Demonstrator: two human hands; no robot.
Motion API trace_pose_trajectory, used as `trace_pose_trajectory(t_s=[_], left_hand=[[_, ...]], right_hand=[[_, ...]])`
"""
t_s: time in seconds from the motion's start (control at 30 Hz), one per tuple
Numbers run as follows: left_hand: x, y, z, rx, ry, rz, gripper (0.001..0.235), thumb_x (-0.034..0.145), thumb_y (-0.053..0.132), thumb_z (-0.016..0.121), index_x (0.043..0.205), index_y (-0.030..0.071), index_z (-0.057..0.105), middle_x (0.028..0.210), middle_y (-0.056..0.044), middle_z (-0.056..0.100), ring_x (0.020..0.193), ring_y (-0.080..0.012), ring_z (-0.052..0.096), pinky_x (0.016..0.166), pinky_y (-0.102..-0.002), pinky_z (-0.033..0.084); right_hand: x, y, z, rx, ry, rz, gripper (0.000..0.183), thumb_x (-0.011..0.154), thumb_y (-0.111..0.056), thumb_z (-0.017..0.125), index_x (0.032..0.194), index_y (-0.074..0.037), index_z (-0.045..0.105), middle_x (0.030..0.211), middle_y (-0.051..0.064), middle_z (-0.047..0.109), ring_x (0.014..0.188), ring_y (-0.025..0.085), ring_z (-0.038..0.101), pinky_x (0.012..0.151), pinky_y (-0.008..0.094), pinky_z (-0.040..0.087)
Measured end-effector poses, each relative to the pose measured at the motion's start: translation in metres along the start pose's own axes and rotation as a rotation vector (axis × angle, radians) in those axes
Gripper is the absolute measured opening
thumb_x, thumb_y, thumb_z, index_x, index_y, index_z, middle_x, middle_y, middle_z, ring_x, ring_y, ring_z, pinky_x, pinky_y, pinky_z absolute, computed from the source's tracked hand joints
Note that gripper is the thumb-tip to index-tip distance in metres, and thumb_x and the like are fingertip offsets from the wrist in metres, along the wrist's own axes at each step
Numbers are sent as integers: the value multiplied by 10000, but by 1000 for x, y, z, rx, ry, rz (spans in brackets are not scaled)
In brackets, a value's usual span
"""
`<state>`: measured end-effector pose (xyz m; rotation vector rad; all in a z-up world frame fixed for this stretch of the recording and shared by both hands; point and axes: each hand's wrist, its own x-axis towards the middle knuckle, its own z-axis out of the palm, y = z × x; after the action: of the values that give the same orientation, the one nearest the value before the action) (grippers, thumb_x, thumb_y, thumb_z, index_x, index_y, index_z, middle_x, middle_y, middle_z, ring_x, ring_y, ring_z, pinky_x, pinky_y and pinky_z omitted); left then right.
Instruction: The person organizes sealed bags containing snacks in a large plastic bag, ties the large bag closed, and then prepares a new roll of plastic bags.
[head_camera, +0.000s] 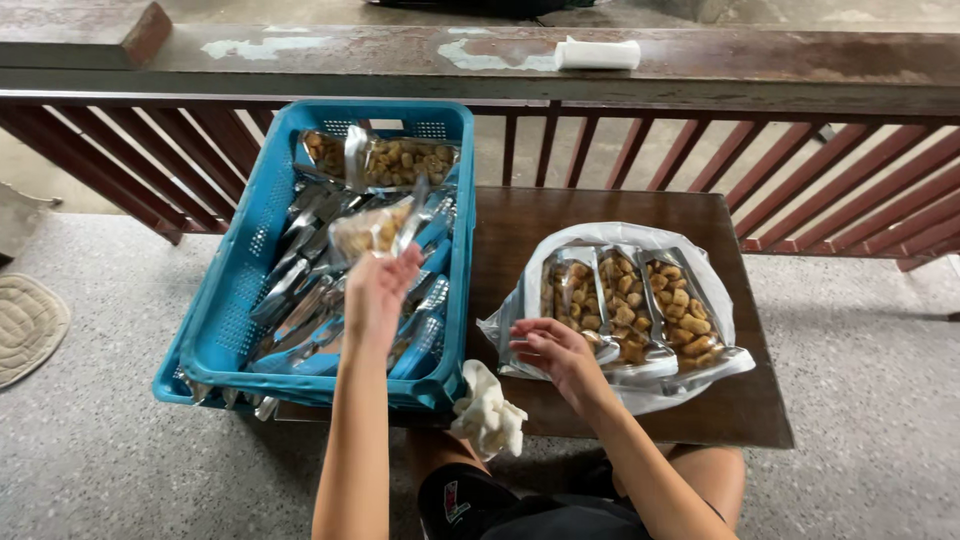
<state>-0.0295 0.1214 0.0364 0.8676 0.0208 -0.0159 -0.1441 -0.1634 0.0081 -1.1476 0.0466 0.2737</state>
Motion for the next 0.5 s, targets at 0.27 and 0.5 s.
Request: trace_pose_trajectory(t_s=[0.27, 0.5], left_hand=[[-106, -31, 101, 729, -558, -259, 342, 954, 157, 586, 1235, -26, 654, 1100, -185, 713, 1014, -258, 653, 894, -377, 521], [-52, -114, 97, 1318, -882, 267, 244, 944, 253, 636, 1054, 54, 725, 1359, -209, 679, 1170, -352, 640, 993, -428, 486]], right_hand=[[-5, -72, -33, 448, -256, 215, 1080, 909, -799, 512, 1548, 55, 350, 1443, 335, 562, 1243, 438, 604, 931, 512, 534], [-1, -73, -86, -340, 306, -187, 1361, 634, -393, 880, 1663, -312, -6, 1667, 170, 145, 1464, 384, 311, 1105, 569, 428]])
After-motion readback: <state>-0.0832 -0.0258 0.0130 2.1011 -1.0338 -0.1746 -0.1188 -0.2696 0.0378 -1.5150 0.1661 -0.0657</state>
